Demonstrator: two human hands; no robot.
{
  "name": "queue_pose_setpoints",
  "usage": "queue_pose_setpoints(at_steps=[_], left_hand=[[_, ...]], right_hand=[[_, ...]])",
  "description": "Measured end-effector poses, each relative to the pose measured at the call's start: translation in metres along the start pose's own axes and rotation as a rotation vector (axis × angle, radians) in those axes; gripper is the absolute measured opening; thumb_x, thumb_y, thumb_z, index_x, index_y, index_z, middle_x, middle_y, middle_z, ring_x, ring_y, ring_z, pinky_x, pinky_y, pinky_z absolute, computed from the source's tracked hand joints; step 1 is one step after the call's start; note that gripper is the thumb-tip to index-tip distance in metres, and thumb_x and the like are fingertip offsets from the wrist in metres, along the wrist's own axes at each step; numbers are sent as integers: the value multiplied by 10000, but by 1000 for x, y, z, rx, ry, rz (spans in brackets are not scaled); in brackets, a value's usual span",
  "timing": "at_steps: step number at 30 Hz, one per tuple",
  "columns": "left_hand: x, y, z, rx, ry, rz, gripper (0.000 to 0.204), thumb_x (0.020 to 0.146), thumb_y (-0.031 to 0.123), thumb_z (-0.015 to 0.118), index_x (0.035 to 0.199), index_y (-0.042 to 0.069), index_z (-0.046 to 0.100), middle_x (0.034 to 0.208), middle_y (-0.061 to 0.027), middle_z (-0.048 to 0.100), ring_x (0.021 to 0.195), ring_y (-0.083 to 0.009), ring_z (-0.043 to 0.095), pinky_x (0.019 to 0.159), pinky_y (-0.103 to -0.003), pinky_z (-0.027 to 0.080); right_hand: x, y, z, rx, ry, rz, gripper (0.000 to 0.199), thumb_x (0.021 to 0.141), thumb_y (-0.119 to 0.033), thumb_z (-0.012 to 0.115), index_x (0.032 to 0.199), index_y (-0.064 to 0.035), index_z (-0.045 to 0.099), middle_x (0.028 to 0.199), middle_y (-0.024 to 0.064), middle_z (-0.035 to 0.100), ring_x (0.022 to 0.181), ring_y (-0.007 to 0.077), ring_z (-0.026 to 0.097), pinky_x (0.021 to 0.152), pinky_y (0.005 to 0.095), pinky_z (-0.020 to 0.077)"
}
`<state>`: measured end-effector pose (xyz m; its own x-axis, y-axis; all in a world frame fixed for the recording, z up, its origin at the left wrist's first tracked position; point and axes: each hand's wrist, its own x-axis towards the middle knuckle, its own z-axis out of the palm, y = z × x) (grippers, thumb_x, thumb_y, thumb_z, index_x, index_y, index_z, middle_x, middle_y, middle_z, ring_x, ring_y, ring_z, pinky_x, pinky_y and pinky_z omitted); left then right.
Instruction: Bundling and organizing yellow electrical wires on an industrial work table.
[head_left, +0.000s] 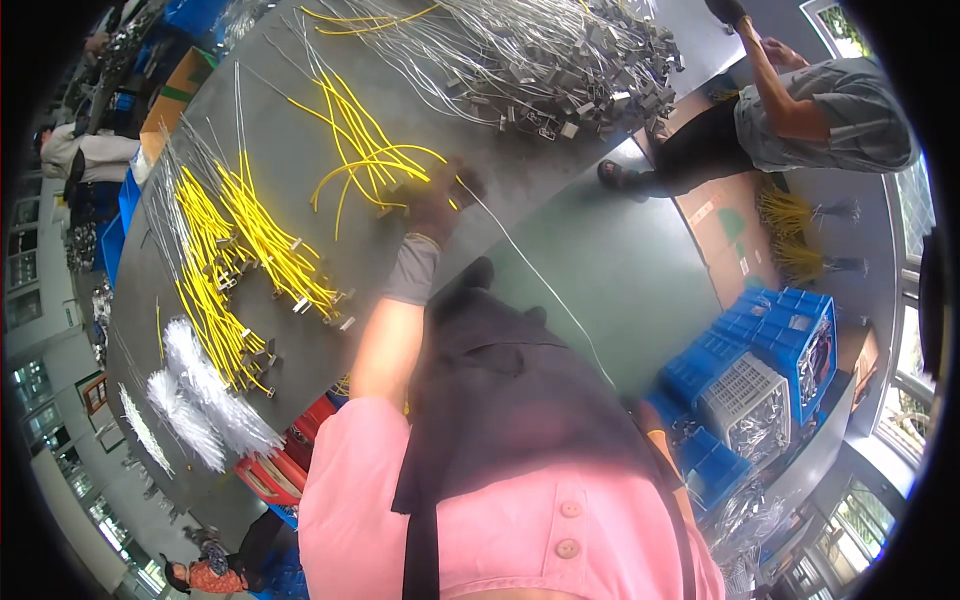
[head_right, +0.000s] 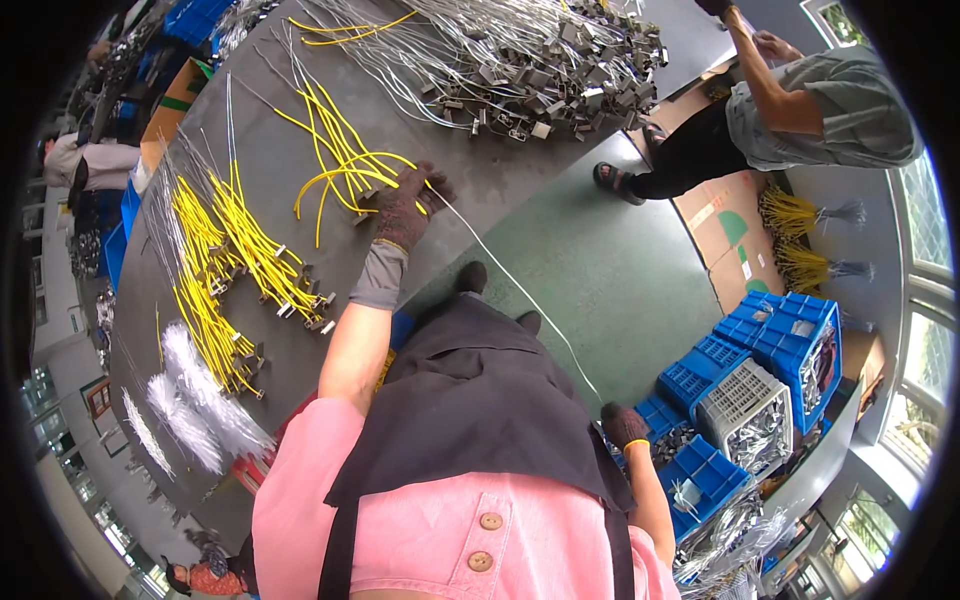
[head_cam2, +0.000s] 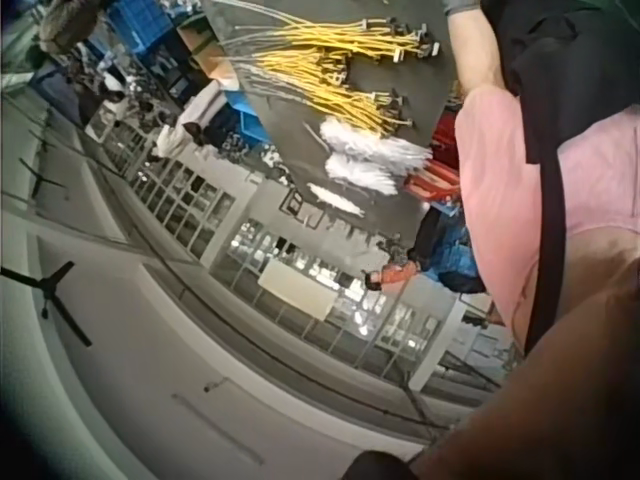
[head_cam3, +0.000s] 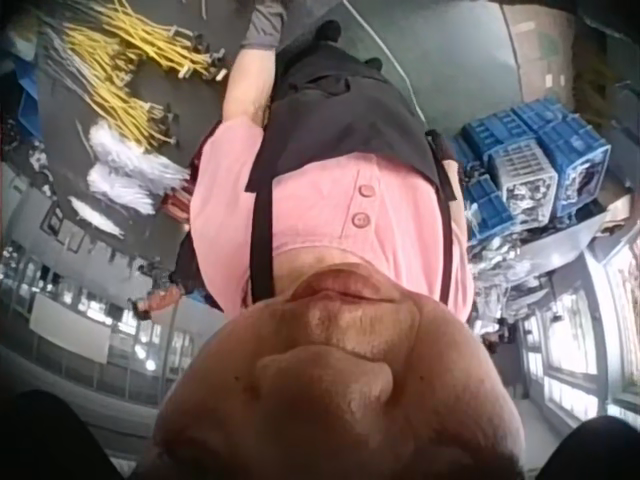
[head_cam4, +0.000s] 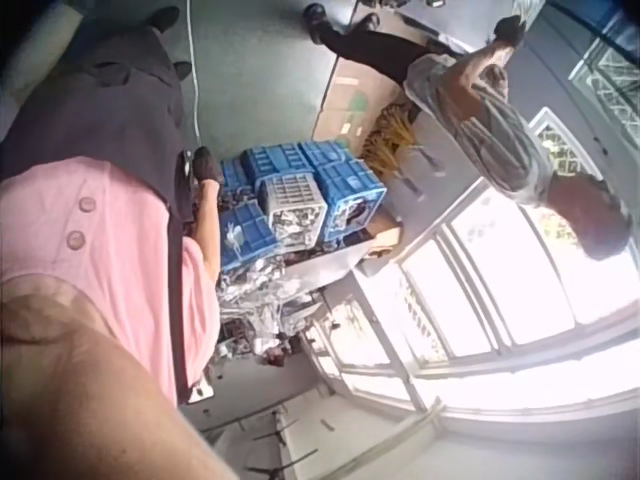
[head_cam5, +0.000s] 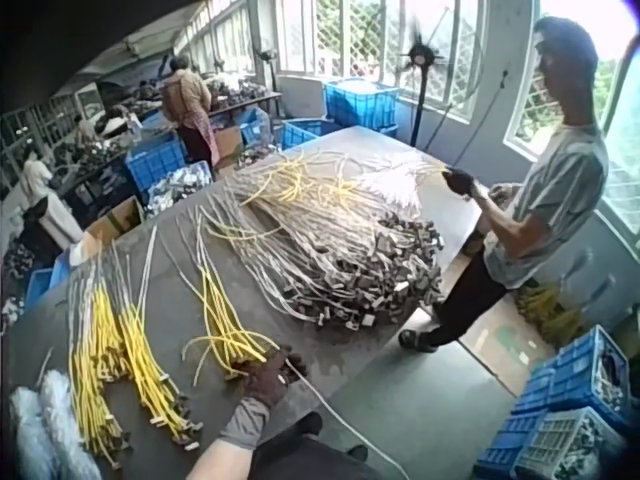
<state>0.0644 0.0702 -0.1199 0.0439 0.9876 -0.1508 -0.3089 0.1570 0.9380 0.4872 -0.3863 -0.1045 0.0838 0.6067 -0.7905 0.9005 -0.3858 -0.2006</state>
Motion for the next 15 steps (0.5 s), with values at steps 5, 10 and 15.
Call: queue_pose_setpoints(at_steps=[5, 10, 15], left_hand=[[-61, -39, 25, 62, -182, -159, 305, 1045, 287, 577, 1238, 55, 621, 1063, -93, 706, 968, -237, 707, 859, -418, 600], [-92, 41, 118, -164, -200, -471, 340, 1045, 267, 594, 1280, 22, 604, 1089, -135, 713, 943, -271, 736, 734, -397, 640], [-66, 87, 119, 0, -65, -280, 328, 1016, 269, 618, 1170, -20, 617, 772, -70, 667, 678, -178, 692, 622, -335, 608]], right_hand=[[36, -37, -30, 121, 142, -308, 349, 866, -225, 637, 1206, -194, 712, 1163, 134, 726, 1043, 374, 697, 866, 461, 566], [79, -193, -148, 242, 255, -417, 371, 863, -226, 654, 1228, -174, 697, 1095, 110, 753, 999, 336, 723, 830, 444, 571], [57, -287, -222, 507, 207, -358, 290, 916, -189, 606, 1182, -149, 716, 995, 107, 733, 844, 312, 698, 789, 432, 552]])
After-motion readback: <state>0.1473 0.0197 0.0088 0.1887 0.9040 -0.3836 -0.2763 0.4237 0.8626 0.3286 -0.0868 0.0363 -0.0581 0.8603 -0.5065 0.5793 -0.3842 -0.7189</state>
